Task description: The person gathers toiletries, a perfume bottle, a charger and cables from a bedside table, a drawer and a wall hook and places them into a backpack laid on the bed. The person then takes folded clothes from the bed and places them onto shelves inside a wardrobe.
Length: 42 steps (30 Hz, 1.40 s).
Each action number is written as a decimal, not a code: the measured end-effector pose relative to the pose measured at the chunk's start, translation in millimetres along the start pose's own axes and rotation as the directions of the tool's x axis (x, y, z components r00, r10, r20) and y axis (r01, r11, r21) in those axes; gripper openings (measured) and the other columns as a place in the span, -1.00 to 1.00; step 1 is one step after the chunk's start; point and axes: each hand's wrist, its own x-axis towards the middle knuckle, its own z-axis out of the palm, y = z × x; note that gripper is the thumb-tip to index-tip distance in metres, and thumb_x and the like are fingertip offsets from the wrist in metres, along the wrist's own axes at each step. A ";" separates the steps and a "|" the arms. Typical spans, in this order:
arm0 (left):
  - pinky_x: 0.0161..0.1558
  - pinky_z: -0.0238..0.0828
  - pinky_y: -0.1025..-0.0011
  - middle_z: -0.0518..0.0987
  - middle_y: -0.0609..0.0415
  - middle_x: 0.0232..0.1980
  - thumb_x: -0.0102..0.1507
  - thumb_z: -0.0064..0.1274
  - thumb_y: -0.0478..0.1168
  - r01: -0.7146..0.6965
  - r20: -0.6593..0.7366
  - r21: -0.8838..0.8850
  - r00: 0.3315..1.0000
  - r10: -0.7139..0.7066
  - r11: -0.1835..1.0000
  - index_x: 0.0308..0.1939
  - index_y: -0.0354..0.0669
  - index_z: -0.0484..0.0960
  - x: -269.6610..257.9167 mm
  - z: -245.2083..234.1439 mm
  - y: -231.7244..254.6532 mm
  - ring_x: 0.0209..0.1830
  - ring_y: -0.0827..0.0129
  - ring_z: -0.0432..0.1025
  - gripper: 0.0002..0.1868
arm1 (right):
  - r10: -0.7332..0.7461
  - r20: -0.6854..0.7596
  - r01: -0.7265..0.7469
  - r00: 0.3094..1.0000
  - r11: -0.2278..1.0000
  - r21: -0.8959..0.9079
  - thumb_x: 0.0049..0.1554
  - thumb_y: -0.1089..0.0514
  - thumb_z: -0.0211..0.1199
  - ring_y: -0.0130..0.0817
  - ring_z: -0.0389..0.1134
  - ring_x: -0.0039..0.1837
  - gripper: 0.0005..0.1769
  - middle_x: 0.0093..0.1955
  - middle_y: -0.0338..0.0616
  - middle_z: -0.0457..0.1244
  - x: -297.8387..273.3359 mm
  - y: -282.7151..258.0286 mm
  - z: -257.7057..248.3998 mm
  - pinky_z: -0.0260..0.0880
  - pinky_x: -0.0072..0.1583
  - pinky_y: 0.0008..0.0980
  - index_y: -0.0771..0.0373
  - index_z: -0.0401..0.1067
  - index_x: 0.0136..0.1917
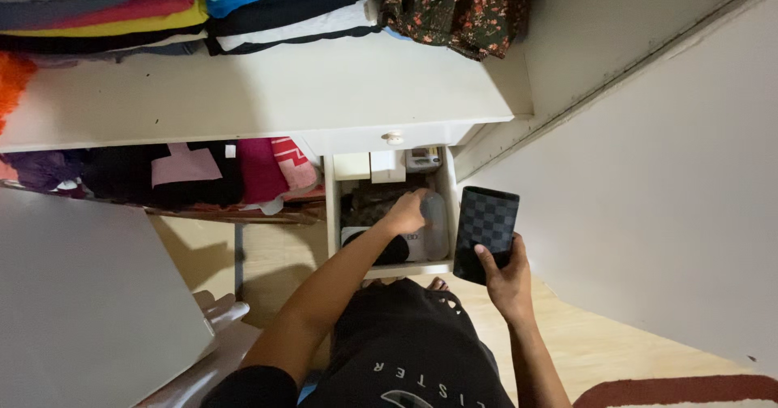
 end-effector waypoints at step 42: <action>0.09 0.31 -0.02 0.52 -0.28 -0.04 0.24 0.17 -0.11 0.117 -0.389 0.260 0.921 -0.007 0.958 0.28 -0.14 0.52 -103.6 -33.6 -62.2 0.00 -0.15 0.41 -0.46 | -0.616 0.501 0.793 0.608 0.496 -0.353 0.03 0.26 0.30 0.07 0.26 0.22 -0.54 0.18 0.03 0.30 165.7 60.5 240.1 0.24 0.25 0.03 0.14 0.51 0.24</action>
